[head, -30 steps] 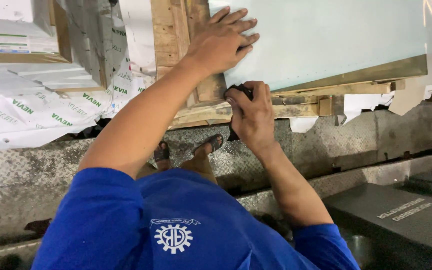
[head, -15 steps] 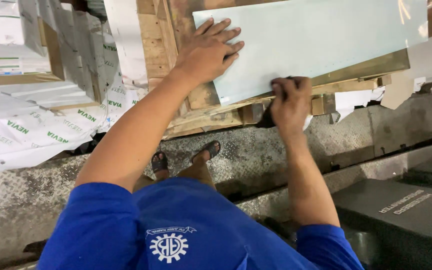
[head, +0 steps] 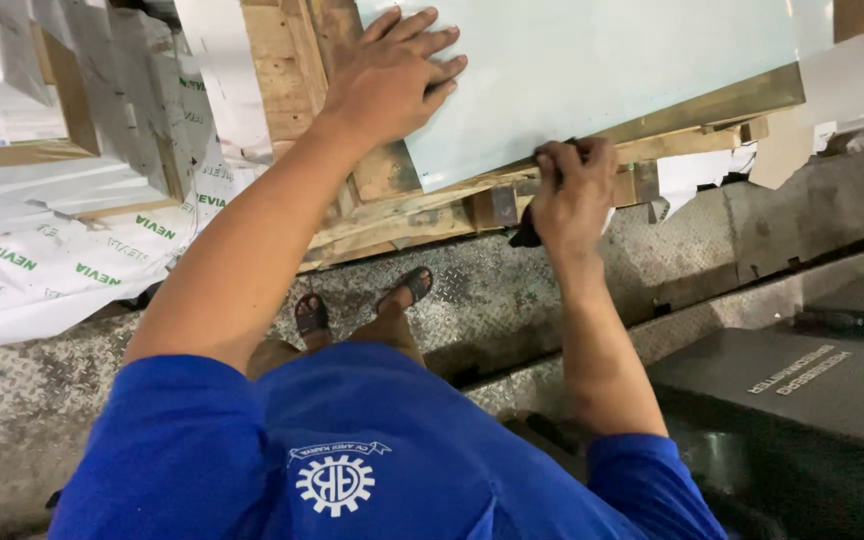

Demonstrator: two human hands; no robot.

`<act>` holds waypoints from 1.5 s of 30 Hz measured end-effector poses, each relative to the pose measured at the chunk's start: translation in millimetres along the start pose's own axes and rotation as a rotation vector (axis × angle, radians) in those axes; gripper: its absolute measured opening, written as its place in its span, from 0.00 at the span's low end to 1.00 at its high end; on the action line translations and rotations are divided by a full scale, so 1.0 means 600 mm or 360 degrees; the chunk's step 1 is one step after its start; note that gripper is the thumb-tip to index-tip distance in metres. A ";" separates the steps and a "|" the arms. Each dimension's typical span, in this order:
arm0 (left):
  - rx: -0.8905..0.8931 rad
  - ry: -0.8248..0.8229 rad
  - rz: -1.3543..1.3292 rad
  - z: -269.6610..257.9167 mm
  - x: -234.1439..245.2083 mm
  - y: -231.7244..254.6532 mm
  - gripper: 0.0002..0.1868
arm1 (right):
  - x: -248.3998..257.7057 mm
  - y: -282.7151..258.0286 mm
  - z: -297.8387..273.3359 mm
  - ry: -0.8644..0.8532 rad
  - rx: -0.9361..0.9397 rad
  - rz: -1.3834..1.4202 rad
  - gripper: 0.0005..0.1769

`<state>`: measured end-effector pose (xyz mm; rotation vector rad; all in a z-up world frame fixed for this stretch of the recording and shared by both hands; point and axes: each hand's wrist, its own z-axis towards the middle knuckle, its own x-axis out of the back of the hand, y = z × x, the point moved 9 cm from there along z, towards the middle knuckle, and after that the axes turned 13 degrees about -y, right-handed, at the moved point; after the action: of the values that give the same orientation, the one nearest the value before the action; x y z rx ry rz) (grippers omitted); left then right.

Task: Cleaning a large metal printing plate with a cloth and liquid cleaning agent.

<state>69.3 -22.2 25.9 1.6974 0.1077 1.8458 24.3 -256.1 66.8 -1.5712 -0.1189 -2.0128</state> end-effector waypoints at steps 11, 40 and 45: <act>-0.0004 0.0083 -0.0070 -0.011 0.029 -0.004 0.21 | 0.002 0.077 -0.034 0.0090 -0.0224 0.0344 0.06; 0.0154 -0.0381 0.0244 0.320 0.047 0.123 0.26 | -0.270 0.349 -0.725 0.0476 -0.2073 0.1095 0.16; -0.0223 -0.0198 0.0591 0.363 0.110 0.344 0.21 | -0.247 0.442 -0.701 0.0683 -0.2106 0.1334 0.16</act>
<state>193.1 -230.9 214.7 1.8174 -0.4044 1.9457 -187.6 -590.4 -268.4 -1.2920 1.9941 -1.5871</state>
